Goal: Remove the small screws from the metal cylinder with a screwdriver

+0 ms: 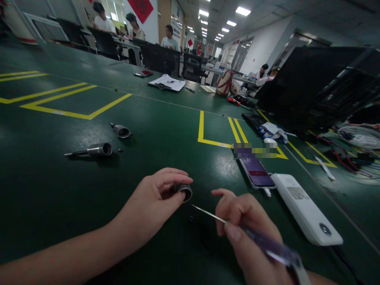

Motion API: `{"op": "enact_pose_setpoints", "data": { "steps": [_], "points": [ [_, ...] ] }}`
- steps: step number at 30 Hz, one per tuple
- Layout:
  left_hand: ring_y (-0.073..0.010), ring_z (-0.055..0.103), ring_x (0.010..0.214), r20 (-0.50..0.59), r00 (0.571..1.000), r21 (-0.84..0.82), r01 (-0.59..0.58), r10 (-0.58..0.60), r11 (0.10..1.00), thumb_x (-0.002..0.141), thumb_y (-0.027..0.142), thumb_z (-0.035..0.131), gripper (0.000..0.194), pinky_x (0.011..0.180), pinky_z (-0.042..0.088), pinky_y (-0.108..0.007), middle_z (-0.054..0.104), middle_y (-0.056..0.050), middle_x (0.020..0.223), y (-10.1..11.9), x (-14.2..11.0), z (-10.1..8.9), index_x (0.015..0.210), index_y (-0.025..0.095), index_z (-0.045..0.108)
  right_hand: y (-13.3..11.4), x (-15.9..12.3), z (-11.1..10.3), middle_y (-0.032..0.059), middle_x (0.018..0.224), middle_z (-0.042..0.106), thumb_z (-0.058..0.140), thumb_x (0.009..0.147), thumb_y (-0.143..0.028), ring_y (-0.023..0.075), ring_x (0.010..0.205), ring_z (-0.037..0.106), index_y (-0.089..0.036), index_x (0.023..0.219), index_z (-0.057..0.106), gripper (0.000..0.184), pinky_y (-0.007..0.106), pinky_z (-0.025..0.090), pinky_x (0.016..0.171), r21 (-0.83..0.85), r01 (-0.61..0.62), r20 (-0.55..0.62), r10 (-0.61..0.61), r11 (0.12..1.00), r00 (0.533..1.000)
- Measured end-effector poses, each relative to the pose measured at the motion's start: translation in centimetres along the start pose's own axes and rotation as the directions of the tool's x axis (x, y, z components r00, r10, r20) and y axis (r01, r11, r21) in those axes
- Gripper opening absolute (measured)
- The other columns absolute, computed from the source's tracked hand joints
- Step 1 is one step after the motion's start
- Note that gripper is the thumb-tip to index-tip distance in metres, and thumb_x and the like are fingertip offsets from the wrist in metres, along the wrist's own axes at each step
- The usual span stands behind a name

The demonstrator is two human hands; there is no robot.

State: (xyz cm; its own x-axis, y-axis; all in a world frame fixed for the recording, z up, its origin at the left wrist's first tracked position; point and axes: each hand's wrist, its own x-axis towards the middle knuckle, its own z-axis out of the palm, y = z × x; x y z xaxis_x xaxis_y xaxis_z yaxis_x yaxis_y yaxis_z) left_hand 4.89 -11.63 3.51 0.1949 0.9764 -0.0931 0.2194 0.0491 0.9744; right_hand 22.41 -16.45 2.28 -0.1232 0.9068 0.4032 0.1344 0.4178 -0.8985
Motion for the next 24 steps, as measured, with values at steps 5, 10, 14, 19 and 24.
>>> {"op": "enact_pose_setpoints", "data": {
  "steps": [5,10,14,19,24],
  "points": [
    [-0.0188,0.067,0.087,0.021,0.996,-0.040,0.089,-0.088,0.995,0.064,0.014,0.062,0.037,0.079,0.053,-0.029,0.072,-0.002,0.090,0.6,0.2,-0.3,0.100,0.019,0.062,1.9,0.9,-0.2,-0.0085,0.044,0.043,0.049,0.070,-0.020,0.0101,0.044,0.040,-0.020,0.063,0.045,0.007,0.045,0.038,0.088,0.386,-0.441,0.058,0.456,0.810,0.888],
    [-0.0194,0.066,0.090,0.017,0.991,-0.084,0.134,-0.133,0.987,0.062,0.015,0.064,0.032,0.074,0.054,-0.026,0.071,-0.002,0.092,0.5,0.2,-0.2,0.094,0.018,0.060,2.5,1.0,-0.2,-0.0080,0.049,0.046,0.051,0.071,-0.019,0.0097,0.048,0.044,-0.020,0.064,0.047,0.008,0.040,0.038,0.088,0.371,-0.451,0.067,0.461,0.812,0.885],
    [-0.0183,0.066,0.087,0.015,0.990,-0.094,0.138,-0.137,0.986,0.062,0.014,0.064,0.026,0.071,0.053,-0.025,0.071,-0.001,0.089,0.6,0.2,-0.1,0.088,0.018,0.059,2.1,0.7,0.0,-0.0070,0.052,0.045,0.049,0.074,-0.018,0.0103,0.051,0.044,-0.020,0.065,0.046,0.009,0.038,0.038,0.087,0.300,-0.439,0.071,0.440,0.847,0.895],
    [-0.0181,0.066,0.086,0.011,0.989,-0.110,0.148,-0.147,0.983,0.062,0.014,0.064,0.024,0.072,0.053,-0.025,0.071,-0.002,0.088,0.7,0.1,-0.1,0.085,0.017,0.059,1.0,0.2,0.1,-0.0037,0.058,0.045,0.045,0.077,-0.020,0.0144,0.059,0.045,-0.021,0.065,0.044,0.012,0.040,0.037,0.085,-0.040,-0.351,0.096,0.353,0.936,0.931],
    [-0.0183,0.066,0.088,0.008,0.991,-0.112,0.134,-0.134,0.985,0.063,0.016,0.065,0.025,0.075,0.052,-0.026,0.070,-0.002,0.092,0.7,-0.1,-0.1,0.087,0.017,0.060,0.7,-0.7,0.1,-0.0003,0.067,0.046,0.045,0.079,-0.022,0.0176,0.069,0.047,-0.021,0.068,0.043,0.011,0.042,0.038,0.083,-0.147,-0.232,0.086,0.246,0.962,0.965]
  ]
}}
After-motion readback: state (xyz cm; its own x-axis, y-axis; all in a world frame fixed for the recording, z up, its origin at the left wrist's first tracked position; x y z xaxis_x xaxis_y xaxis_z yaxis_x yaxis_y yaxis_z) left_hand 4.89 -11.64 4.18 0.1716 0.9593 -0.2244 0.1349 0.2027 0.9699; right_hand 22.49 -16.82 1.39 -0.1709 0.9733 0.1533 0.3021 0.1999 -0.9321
